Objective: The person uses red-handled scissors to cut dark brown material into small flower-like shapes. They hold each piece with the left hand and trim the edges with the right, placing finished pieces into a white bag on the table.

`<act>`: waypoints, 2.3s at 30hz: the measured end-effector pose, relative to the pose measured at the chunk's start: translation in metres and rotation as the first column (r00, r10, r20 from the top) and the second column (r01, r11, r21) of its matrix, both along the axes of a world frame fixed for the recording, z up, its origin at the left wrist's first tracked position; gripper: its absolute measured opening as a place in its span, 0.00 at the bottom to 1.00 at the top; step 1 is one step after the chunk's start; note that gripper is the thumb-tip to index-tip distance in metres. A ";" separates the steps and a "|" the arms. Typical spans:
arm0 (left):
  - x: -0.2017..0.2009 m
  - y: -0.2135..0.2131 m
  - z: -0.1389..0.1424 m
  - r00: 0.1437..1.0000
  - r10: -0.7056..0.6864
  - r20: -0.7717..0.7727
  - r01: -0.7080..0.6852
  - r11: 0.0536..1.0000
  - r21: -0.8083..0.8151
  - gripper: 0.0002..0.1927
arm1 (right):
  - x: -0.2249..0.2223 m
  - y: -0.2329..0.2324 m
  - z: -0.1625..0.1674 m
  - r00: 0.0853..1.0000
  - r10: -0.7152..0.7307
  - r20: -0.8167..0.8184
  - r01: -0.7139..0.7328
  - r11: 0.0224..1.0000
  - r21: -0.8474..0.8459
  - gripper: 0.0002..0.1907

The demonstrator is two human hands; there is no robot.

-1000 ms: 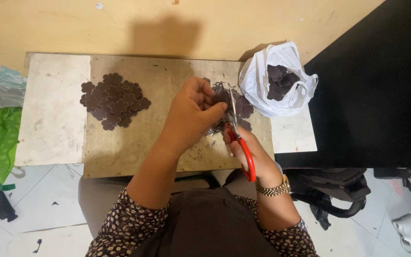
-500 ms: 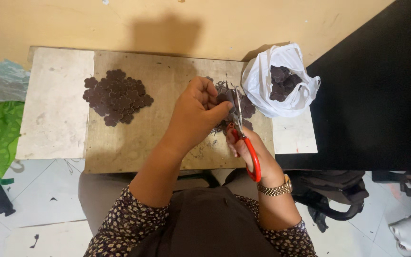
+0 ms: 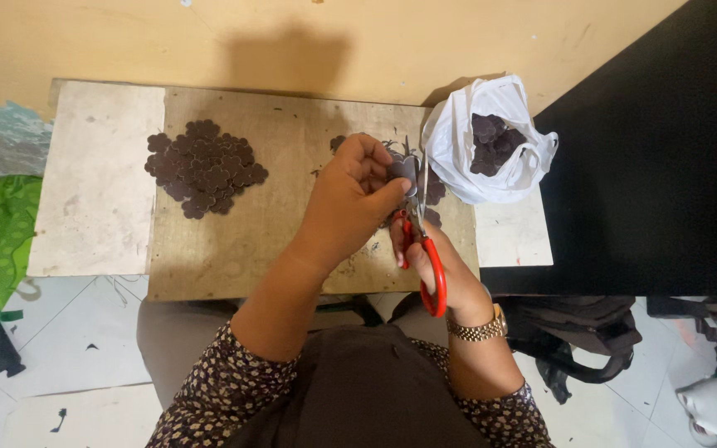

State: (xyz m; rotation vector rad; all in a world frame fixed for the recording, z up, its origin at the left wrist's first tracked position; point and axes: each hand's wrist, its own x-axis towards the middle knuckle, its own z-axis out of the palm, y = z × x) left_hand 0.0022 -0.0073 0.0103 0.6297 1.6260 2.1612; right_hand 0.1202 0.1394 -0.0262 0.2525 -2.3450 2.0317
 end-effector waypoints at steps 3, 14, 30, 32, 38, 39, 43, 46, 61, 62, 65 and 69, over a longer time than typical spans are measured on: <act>0.000 -0.001 0.000 0.999 -0.026 0.026 0.027 1.000 -0.014 0.14 | 0.001 0.000 -0.001 1.000 -0.014 0.005 0.014 1.000 -0.008 0.37; 0.001 0.006 -0.004 0.966 -0.092 0.242 0.064 0.990 0.123 0.16 | -0.001 -0.005 0.004 1.000 -0.026 -0.002 0.026 0.999 -0.043 0.36; 0.001 0.011 -0.013 0.969 -0.116 0.216 0.078 0.981 0.179 0.15 | 0.003 -0.001 -0.003 0.991 -0.133 -0.017 0.133 0.991 -0.025 0.38; 0.002 0.012 -0.015 0.963 -0.115 0.245 0.066 0.978 0.199 0.15 | 0.002 0.001 0.001 0.997 -0.070 -0.019 0.070 0.997 -0.032 0.37; -0.003 0.011 -0.021 0.965 -0.153 0.215 0.099 0.964 0.245 0.14 | 0.004 0.002 0.009 1.000 -0.016 -0.024 0.016 1.000 -0.011 0.35; -0.004 0.010 -0.021 0.966 -0.159 0.204 0.104 0.961 0.255 0.14 | 0.005 0.002 0.009 0.999 -0.016 -0.031 0.016 1.000 -0.005 0.35; -0.004 0.008 -0.021 0.952 -0.190 0.240 0.134 0.963 0.233 0.15 | 0.004 0.000 0.006 0.997 -0.058 -0.044 0.057 0.998 -0.007 0.36; -0.002 0.009 -0.020 0.947 -0.186 0.262 0.120 0.961 0.248 0.15 | 0.004 0.001 0.005 0.998 -0.054 -0.020 0.054 0.998 -0.016 0.37; -0.003 0.010 -0.016 0.945 -0.164 0.282 0.089 0.961 0.262 0.14 | 0.003 0.000 0.000 0.994 -0.108 -0.014 0.108 0.994 -0.009 0.39; -0.002 0.009 -0.017 0.941 -0.174 0.291 0.095 0.959 0.266 0.14 | 0.002 -0.001 0.001 0.997 -0.074 -0.031 0.073 0.997 -0.033 0.38; 0.000 0.010 -0.018 0.938 -0.182 0.295 0.101 0.957 0.271 0.14 | 0.001 -0.001 0.005 0.999 -0.021 -0.049 0.018 0.998 -0.052 0.38; -0.002 0.011 -0.021 0.935 -0.173 0.311 0.083 0.956 0.281 0.14 | 0.001 0.001 0.006 0.998 -0.033 -0.057 0.033 0.999 0.003 0.39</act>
